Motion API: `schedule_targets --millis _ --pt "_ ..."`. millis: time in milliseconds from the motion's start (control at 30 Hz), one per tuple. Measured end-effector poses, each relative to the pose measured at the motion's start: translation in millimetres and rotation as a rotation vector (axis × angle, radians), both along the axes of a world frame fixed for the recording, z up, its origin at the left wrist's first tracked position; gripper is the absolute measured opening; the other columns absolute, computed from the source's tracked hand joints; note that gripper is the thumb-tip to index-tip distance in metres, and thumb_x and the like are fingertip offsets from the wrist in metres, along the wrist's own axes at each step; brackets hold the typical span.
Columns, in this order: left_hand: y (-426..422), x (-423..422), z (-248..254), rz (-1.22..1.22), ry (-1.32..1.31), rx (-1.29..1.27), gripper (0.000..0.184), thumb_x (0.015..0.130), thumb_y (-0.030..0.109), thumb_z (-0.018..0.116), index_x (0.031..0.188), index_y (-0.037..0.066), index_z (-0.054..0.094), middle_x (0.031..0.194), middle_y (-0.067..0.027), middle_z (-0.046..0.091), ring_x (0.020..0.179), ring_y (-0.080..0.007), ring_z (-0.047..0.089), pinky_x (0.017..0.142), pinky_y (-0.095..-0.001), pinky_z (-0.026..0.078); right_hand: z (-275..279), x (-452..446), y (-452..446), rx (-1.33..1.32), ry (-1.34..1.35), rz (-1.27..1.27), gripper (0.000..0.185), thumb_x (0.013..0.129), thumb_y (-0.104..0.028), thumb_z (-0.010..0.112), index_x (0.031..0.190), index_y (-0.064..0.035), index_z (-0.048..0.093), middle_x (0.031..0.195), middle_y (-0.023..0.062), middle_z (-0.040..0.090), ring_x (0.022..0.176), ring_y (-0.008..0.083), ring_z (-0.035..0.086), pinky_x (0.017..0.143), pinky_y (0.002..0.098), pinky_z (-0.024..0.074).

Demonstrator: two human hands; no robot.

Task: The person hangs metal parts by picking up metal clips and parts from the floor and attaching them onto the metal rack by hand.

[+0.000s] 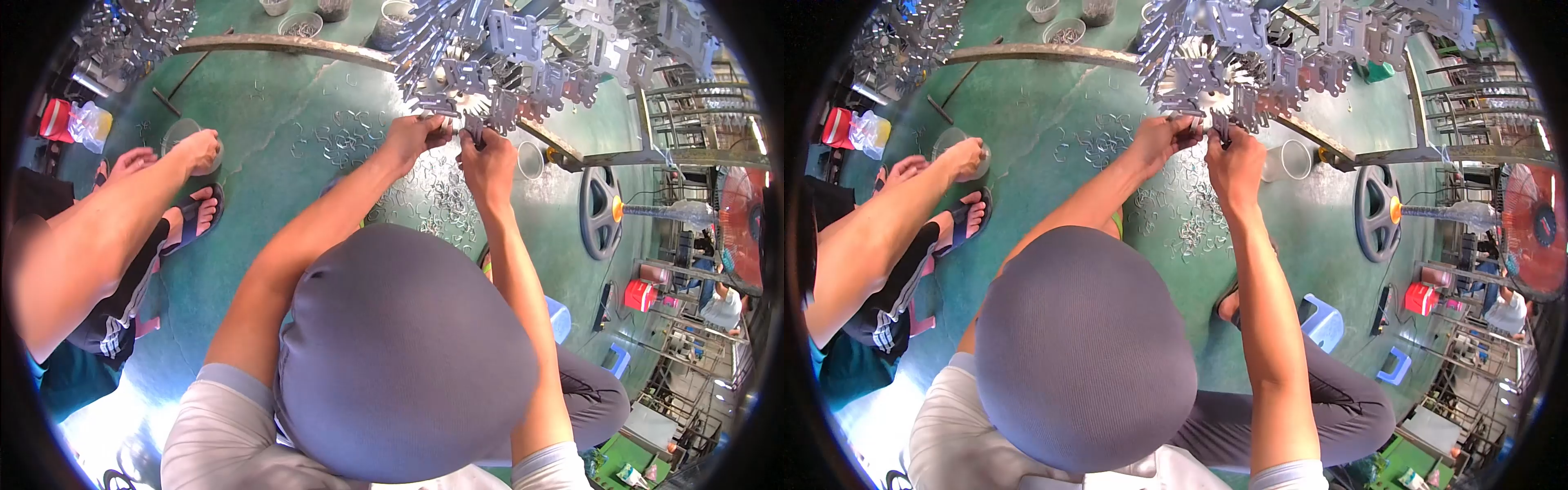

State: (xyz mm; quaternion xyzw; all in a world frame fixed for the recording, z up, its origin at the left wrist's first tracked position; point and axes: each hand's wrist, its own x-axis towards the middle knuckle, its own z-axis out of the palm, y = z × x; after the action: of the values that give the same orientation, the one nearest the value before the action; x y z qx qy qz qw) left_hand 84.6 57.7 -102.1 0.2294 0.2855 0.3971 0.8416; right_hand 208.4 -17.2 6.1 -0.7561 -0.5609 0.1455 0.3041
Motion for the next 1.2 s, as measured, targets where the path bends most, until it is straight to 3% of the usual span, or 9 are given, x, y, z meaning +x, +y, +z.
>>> schedule_targets --millis 33,167,267,433,600,667,833,967,1200 --pt "-1.6 -0.5 1.5 -0.007 -0.012 -0.010 0.021 0.105 0.018 0.064 0.113 -0.001 0.069 0.103 -0.0096 0.074 0.093 -0.0181 0.073 0.088 -0.0338 0.062 2.2 0.6 0.9 -0.005 0.000 -0.008 0.024 0.095 -0.018 0.071 0.095 0.0052 0.076 0.067 0.0147 0.074 0.060 0.0204 0.075 0.062 0.0349 0.0570" --pt "-3.2 -5.8 8.8 -0.041 0.000 -0.078 0.020 0.106 0.018 0.063 0.112 0.000 0.066 0.103 -0.0118 0.074 0.092 -0.0202 0.073 0.087 -0.0342 0.062 25.8 -12.4 -14.4 -0.040 -0.181 -0.046 0.029 0.090 -0.021 0.075 0.091 0.0087 0.073 0.074 0.0285 0.069 0.074 0.0446 0.071 0.070 0.0523 0.0537" --pt "-2.9 -8.5 11.8 -0.034 0.001 -0.095 0.019 0.105 0.018 0.063 0.111 0.000 0.065 0.105 -0.0129 0.074 0.094 -0.0207 0.073 0.086 -0.0333 0.063 36.7 -28.1 -29.5 -0.110 -0.234 -0.088 0.032 0.089 -0.023 0.078 0.096 0.0082 0.074 0.077 0.0289 0.070 0.077 0.0445 0.072 0.071 0.0520 0.0550" --pt "3.7 -8.2 5.1 -0.036 -0.011 -0.096 0.017 0.106 0.018 0.061 0.113 0.003 0.066 0.108 -0.0079 0.072 0.100 -0.0193 0.071 0.091 -0.0342 0.059 24.2 -37.8 -5.2 0.084 -0.010 -0.009 0.037 0.097 -0.014 0.062 0.128 0.0052 0.063 0.084 0.0308 0.071 0.083 0.0486 0.071 0.075 0.0540 0.0566" --pt "-7.9 -29.8 17.1 -0.160 0.136 -0.001 0.031 0.108 0.023 0.053 0.124 -0.001 0.063 0.117 -0.0112 0.069 0.107 -0.0205 0.067 0.094 -0.0354 0.056 13.9 -35.6 22.5 0.044 -0.062 0.014 0.039 0.096 -0.012 0.061 0.134 -0.0034 0.064 0.086 0.0303 0.071 0.084 0.0490 0.071 0.078 0.0558 0.0570" --pt "-15.2 -39.9 25.9 -0.153 0.243 0.025 0.032 0.108 0.023 0.052 0.125 -0.001 0.064 0.115 -0.0103 0.071 0.102 -0.0204 0.069 0.088 -0.0328 0.056 11.4 -34.2 29.8 0.067 -0.067 0.047 0.039 0.096 -0.013 0.061 0.134 -0.0069 0.064 0.087 0.0289 0.072 0.084 0.0490 0.071 0.079 0.0567 0.0569" --pt "-25.7 -65.0 61.1 -0.123 0.543 0.194 0.031 0.106 0.027 0.060 0.120 0.000 0.068 0.106 -0.0099 0.075 0.091 -0.0192 0.073 0.079 -0.0310 0.057 -10.5 -30.4 50.7 0.146 -0.073 0.090 0.022 0.096 -0.018 0.060 0.110 -0.0045 0.071 0.089 0.0279 0.072 0.084 0.0475 0.071 0.079 0.0568 0.0570" --pt "-34.4 -75.9 87.2 -0.023 0.612 0.457 0.031 0.103 0.025 0.066 0.115 -0.002 0.071 0.096 -0.0079 0.076 0.083 -0.0159 0.071 0.076 -0.0299 0.056 -6.2 -32.8 44.4 0.066 -0.161 0.092 0.016 0.090 -0.012 0.062 0.094 0.0008 0.070 0.083 0.0300 0.071 0.082 0.0474 0.072 0.074 0.0561 0.0580" --pt "-45.2 -70.1 123.3 0.080 0.795 0.799 0.027 0.099 0.020 0.073 0.118 0.000 0.073 0.096 -0.0065 0.075 0.083 -0.0122 0.069 0.076 -0.0283 0.055 7.5 -40.4 -2.8 0.053 -0.273 0.149 0.014 0.089 -0.012 0.062 0.082 -0.0004 0.067 0.072 0.0239 0.070 0.070 0.0439 0.073 0.063 0.0535 0.0579"
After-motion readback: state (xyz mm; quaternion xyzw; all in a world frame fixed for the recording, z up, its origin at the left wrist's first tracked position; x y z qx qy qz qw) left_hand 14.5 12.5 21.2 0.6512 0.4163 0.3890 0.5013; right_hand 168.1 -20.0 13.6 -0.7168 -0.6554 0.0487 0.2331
